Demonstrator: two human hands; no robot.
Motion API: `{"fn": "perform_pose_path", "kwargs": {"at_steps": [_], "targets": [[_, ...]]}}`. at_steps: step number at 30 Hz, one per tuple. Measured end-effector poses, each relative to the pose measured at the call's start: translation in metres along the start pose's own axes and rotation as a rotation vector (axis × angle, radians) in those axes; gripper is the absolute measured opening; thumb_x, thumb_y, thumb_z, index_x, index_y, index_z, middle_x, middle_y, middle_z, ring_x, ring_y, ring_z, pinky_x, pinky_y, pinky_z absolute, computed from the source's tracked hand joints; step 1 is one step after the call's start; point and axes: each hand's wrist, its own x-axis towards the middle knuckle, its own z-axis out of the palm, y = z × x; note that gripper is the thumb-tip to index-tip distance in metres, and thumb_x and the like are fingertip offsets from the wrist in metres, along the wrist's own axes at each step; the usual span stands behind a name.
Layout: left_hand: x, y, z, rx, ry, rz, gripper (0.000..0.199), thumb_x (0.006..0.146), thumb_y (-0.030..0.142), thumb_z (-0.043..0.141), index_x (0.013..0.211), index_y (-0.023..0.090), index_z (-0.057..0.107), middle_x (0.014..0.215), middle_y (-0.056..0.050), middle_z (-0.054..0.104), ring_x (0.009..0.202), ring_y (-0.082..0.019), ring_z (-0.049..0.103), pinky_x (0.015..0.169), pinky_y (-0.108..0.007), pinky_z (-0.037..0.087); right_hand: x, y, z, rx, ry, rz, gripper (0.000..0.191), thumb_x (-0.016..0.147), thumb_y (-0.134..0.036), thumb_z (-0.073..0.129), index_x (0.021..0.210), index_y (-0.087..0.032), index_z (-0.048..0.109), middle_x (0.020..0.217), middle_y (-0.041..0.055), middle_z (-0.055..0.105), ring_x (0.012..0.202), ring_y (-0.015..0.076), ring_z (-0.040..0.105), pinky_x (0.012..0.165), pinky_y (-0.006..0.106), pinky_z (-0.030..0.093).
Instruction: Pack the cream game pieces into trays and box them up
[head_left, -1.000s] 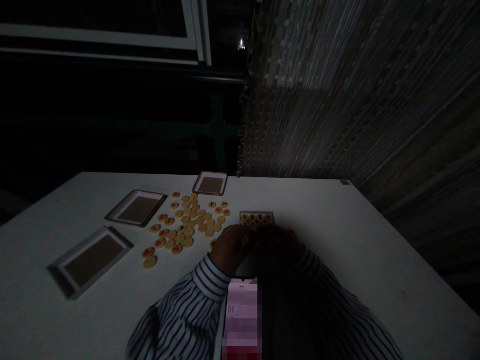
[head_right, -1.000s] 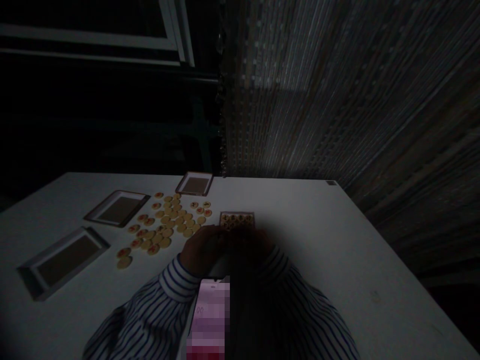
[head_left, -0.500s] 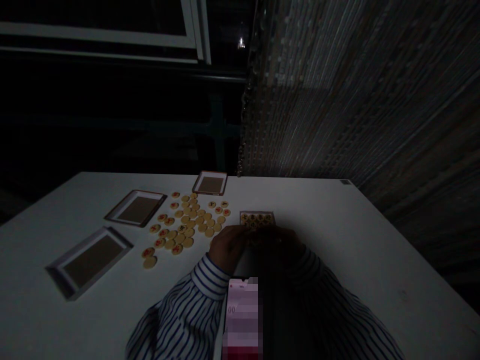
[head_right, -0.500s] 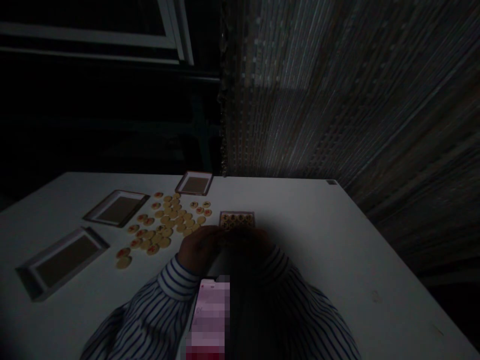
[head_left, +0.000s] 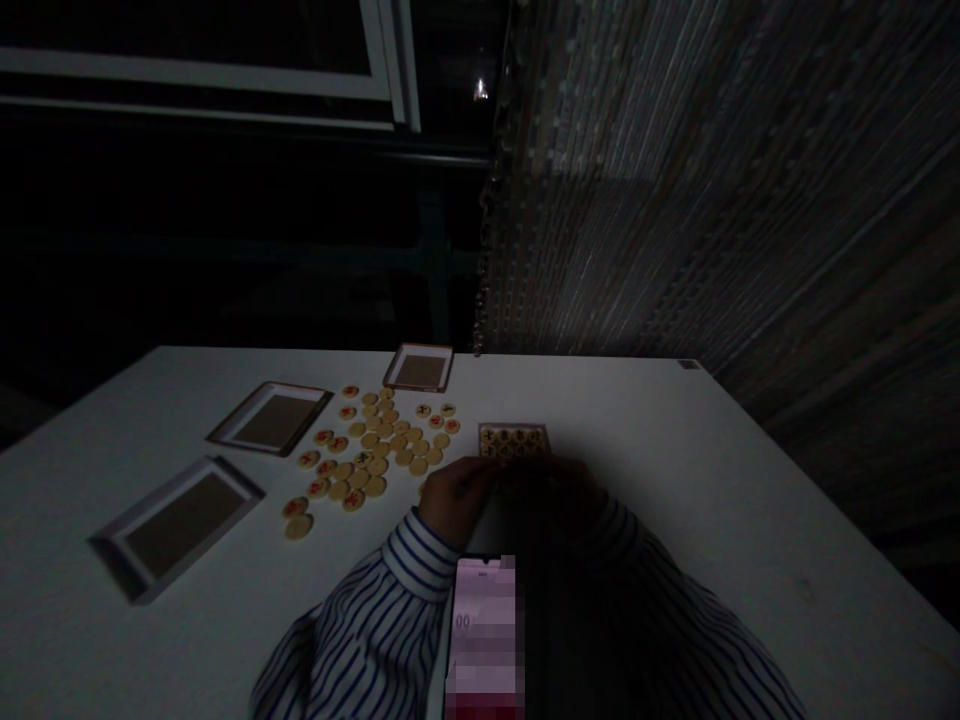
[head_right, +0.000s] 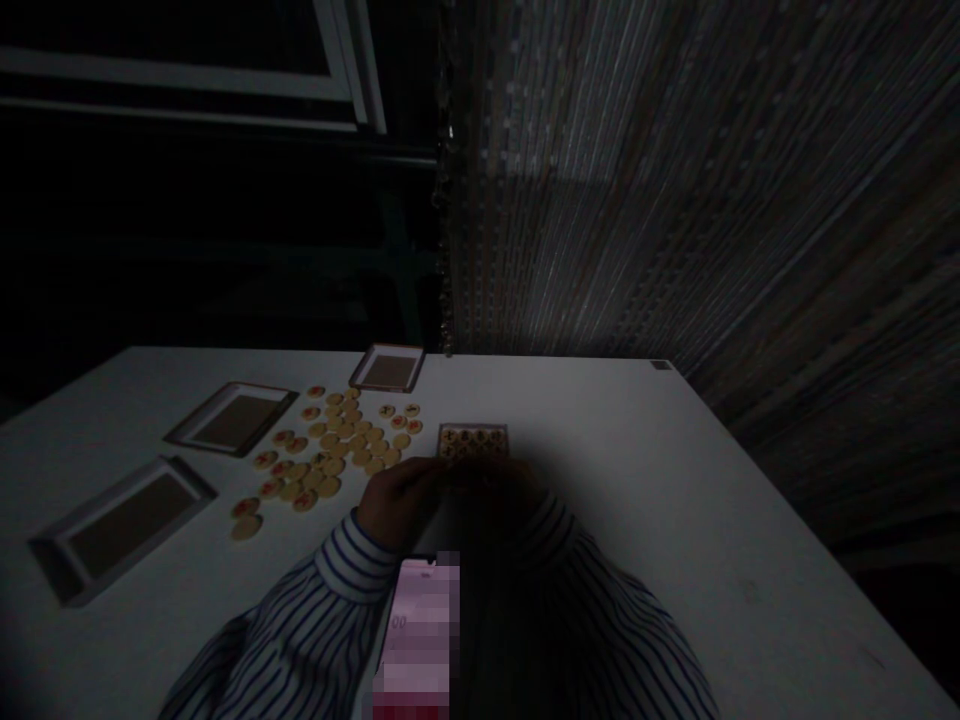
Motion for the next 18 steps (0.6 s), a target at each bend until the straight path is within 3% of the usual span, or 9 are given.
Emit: {"fn": "perform_pose_path", "kwargs": {"at_steps": [7, 12, 18], "targets": [[0.001, 0.002, 0.003, -0.063, 0.006, -0.111, 0.021, 0.073, 0.028, 0.051, 0.083, 0.017, 0.065, 0.081, -0.004, 0.068, 0.078, -0.015, 0.061, 0.074, -0.027, 0.048, 0.002, 0.001, -0.001, 0.065, -0.033, 0.010, 0.024, 0.075, -0.036, 0.049, 0.081, -0.020, 0.066, 0.079, 0.0047, 0.068, 0.073, 0.0186, 0.063, 0.067, 0.032, 0.052], [0.002, 0.003, 0.005, -0.132, 0.056, -0.177, 0.021, 0.069, 0.030, 0.055, 0.080, 0.016, 0.067, 0.078, -0.005, 0.068, 0.075, -0.017, 0.062, 0.072, -0.027, 0.048, 0.000, 0.017, 0.011, 0.039, 0.090, 0.040, 0.024, 0.073, -0.035, 0.051, 0.083, -0.018, 0.066, 0.077, 0.0062, 0.067, 0.068, 0.0179, 0.063, 0.060, 0.029, 0.052], [0.003, 0.003, 0.007, -0.214, 0.092, -0.160, 0.021, 0.067, 0.031, 0.057, 0.077, 0.016, 0.067, 0.074, -0.004, 0.068, 0.072, -0.016, 0.061, 0.068, -0.026, 0.048, 0.002, 0.019, 0.014, -0.002, 0.169, -0.067, 0.020, 0.073, -0.030, 0.051, 0.084, -0.020, 0.064, 0.081, 0.0045, 0.067, 0.069, 0.0140, 0.062, 0.063, 0.025, 0.050]]}}
